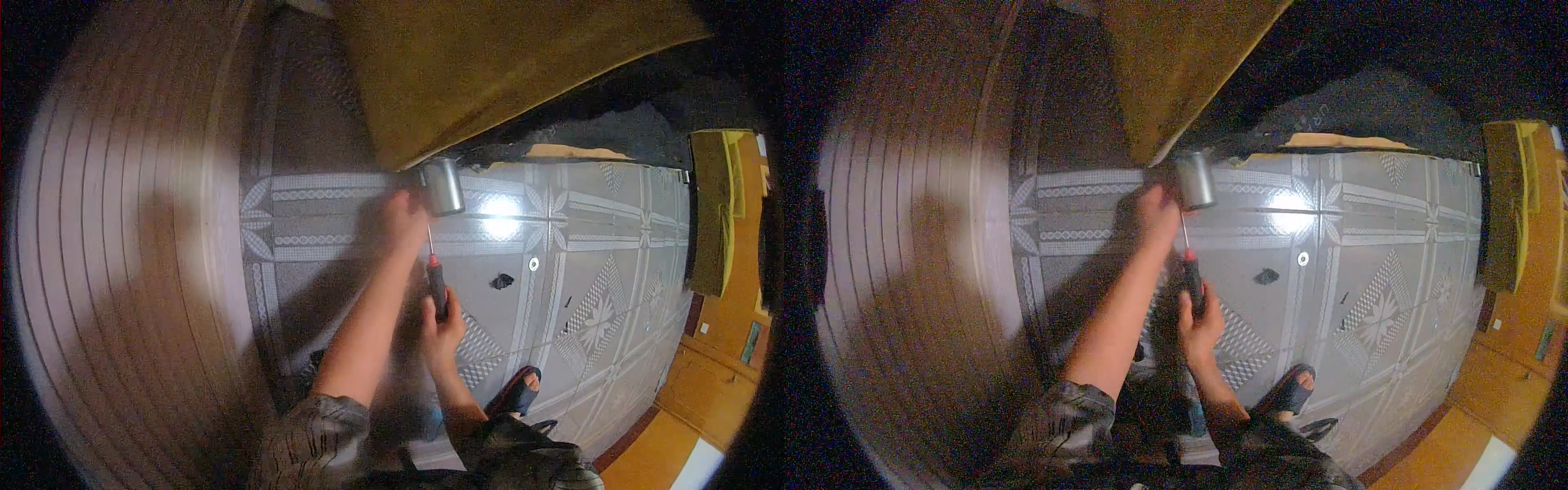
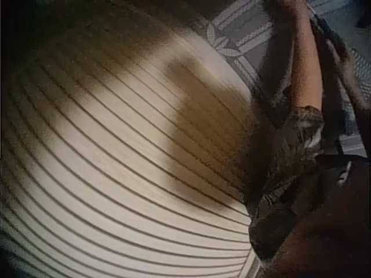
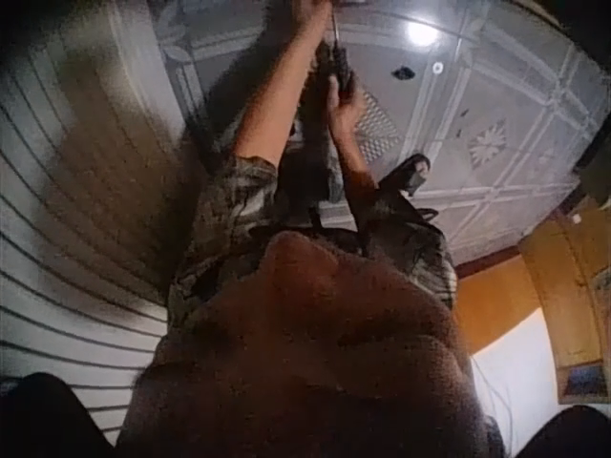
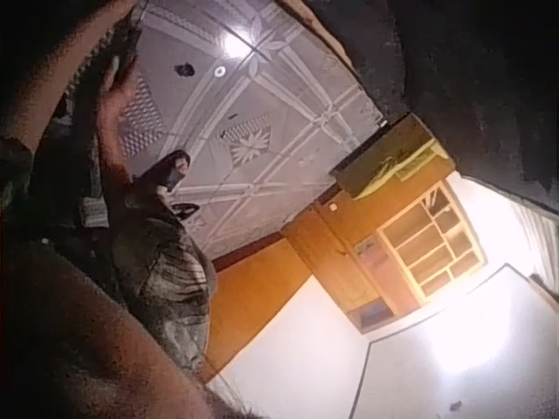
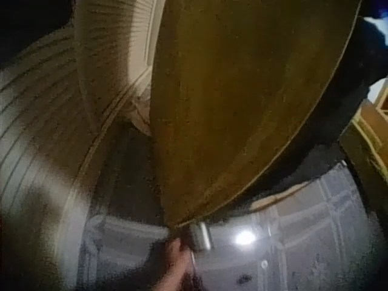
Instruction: The person uses a screwdriver to remove and then re-install a metal leg on the bottom corner of a yellow sofa, handling several small screws.
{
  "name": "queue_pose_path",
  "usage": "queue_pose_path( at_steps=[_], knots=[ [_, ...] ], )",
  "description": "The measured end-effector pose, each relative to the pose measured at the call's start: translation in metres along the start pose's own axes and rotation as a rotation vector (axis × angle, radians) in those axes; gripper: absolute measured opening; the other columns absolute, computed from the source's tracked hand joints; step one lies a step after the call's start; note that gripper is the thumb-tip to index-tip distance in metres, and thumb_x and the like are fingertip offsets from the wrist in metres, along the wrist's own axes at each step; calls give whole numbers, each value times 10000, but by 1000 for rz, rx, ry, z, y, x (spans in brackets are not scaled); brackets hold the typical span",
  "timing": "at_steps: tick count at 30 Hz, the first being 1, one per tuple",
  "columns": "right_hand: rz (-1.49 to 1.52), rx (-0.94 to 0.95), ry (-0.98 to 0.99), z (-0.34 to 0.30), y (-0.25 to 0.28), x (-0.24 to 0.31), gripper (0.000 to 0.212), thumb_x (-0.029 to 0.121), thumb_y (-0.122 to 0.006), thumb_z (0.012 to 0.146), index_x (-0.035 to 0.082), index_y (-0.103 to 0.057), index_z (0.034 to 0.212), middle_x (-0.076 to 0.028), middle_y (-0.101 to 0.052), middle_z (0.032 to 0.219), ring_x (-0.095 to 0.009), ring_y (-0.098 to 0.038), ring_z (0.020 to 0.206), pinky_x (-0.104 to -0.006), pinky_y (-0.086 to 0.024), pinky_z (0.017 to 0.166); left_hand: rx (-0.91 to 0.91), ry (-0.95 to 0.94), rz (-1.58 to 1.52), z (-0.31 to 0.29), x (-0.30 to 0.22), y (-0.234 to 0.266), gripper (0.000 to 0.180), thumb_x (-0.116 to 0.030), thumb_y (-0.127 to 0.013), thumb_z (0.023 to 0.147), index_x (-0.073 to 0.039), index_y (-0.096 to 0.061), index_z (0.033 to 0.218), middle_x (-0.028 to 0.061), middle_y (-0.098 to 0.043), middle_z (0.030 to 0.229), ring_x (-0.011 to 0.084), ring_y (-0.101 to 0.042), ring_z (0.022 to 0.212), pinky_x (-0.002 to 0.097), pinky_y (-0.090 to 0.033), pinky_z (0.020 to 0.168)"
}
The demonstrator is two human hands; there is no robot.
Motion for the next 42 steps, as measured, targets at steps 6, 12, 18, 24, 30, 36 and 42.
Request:
queue_pose_path(
  at_steps=[6, 12, 18, 24, 30, 36, 42],
  knots=[
    [1020, 570, -880, -4, -8, -9, 343, 390, -482, 838, 64, -553, 918, 27, -434, 591, -58, -286, 376, -216, -231, 359, 128, 142, -233, 8, 27, -15, 415, -75, -496, 724, 15, -471, 1128, 191, -484, 1131, 281, -475, 1046, 366, -379, 891],
    [-274, -158, 307, -1, 13, 2, 294, 234, -582, 805, 31, -537, 1014, -34, -531, 653, -75, -437, 503, -200, -383, 511, 105, 87, -172, 0, 5, -17, 441, -65, -473, 745, 36, -426, 1172, 175, -467, 1176, 257, -430, 1108, 339, -340, 938],
    [196, 166, -204, 9, 0, -8, 320, 288, -522, 825, 3, -541, 970, -55, -536, 625, -89, -406, 431, -213, -341, 442, 181, 86, -211, 24, 49, -15, 326, -64, -492, 736, 24, -511, 1049, 179, -559, 986, 275, -553, 936, 349, -430, 831],
    [912, 493, -742, 6, 2, -6, 358, 357, -467, 847, 14, -550, 911, -50, -548, 612, -131, -379, 340, -240, -305, 368, 374, 22, -581, 6, 2, -20, 173, 73, -392, 724, 18, -519, 828, 116, -588, 770, 201, -612, 677, 289, -493, 561],
    [159, 185, -179, 11, 7, -8, 302, 304, -527, 820, 17, -542, 912, -35, -527, 602, -151, -450, 421, -248, -373, 431, 343, 9, -484, 12, 19, -14, 160, 53, -406, 733, 27, -518, 844, 112, -595, 762, 206, -610, 678, 306, -497, 577],
    [828, 483, -643, 8, 7, -9, 454, 465, -383, 847, 40, -518, 931, 4, -412, 519, -84, -281, 335, -220, -247, 364, 616, 183, -544, -3, 12, -25, 131, 24, -457, 744, 29, -516, 861, 134, -603, 776, 208, -614, 659, 309, -495, 593],
    [-650, -160, 360, -8, -4, 26, 443, 130, -657, 748, -45, -461, 1105, -156, -602, 898, -206, -578, 852, -270, -448, 746, 441, 27, -355, 18, 32, -9, 138, 30, -471, 750, 16, -509, 882, 121, -600, 767, 209, -614, 647, 311, -500, 586]
  ],
)
Point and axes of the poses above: each hand's wrist, its own z-axis towards the middle knuckle, its own y-axis out of the back of the hand, x = y × z, the point moved 4 cm from there along z, towards the middle knuckle
